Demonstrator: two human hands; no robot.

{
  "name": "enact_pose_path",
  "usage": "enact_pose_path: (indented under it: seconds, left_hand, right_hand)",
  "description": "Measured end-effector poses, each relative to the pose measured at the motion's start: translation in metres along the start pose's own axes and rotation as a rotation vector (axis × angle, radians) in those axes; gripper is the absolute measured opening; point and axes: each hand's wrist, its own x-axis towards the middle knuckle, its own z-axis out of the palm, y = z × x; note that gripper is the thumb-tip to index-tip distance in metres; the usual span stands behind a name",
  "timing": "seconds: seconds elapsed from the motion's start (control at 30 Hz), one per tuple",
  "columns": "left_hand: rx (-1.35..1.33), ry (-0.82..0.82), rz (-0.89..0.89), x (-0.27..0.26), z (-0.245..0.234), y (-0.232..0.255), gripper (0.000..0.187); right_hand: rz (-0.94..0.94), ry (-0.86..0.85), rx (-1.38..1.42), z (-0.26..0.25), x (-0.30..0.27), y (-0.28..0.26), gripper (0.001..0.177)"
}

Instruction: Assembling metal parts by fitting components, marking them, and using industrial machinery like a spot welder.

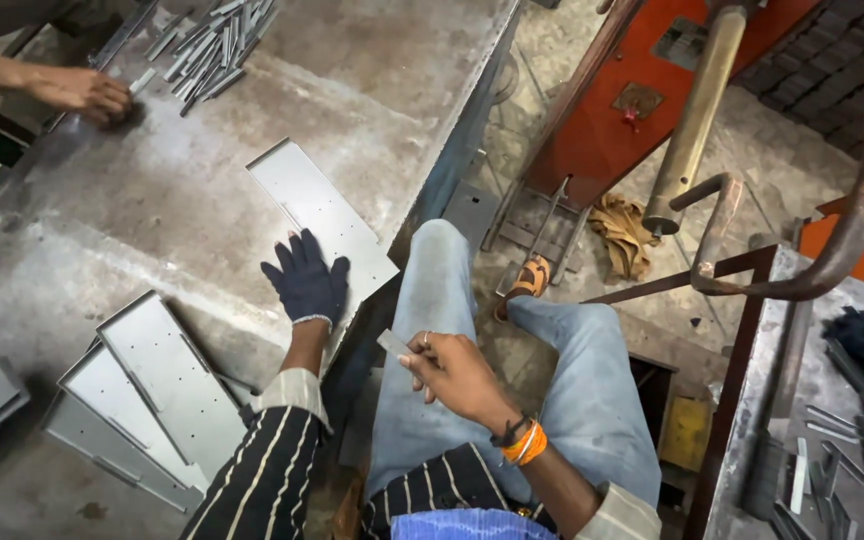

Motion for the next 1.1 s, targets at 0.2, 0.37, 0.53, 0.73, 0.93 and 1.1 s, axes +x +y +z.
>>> enact_pose_path:
  seconds: [0.2, 0.37, 0.53, 0.73, 0.93, 1.1]
  left_hand:
    - [0.095, 0.156, 0.124, -0.056, -0.034, -0.009, 0.074]
    - [-0.191, 0.276, -0.11, -0.06, -0.038, -0.005, 0.056]
    - [-0.148, 0.227, -0.342, -0.015, -0.008, -0.017, 0.021]
    - [-0.027, 0.311, -0.166, 0.006, 0.01, -0.049, 0.017]
    - [-0.331, 0.255, -0.119, 0.031, -0.065, -0.043, 0.056]
    - [-0.628, 0.216, 0.008, 0.042, -0.129, -0.028, 0.058]
  right_hand:
    - [-0.006, 0.015, 0.012, -0.003, 0.001, 0.001, 0.024]
    - [-0.049, 0.014, 0.051, 0.001, 0.002, 0.006, 0.023]
    - [-0.053, 0.033, 0.009, -0.005, -0.003, 0.002, 0.024]
    - [-0.08, 0.082, 0.029, -0.014, -0.01, -0.002, 0.024]
    - [-0.073, 0.106, 0.068, -0.019, -0.008, 0.007, 0.024]
    - [-0.12, 0.146, 0.066, -0.024, -0.007, 0.011, 0.024]
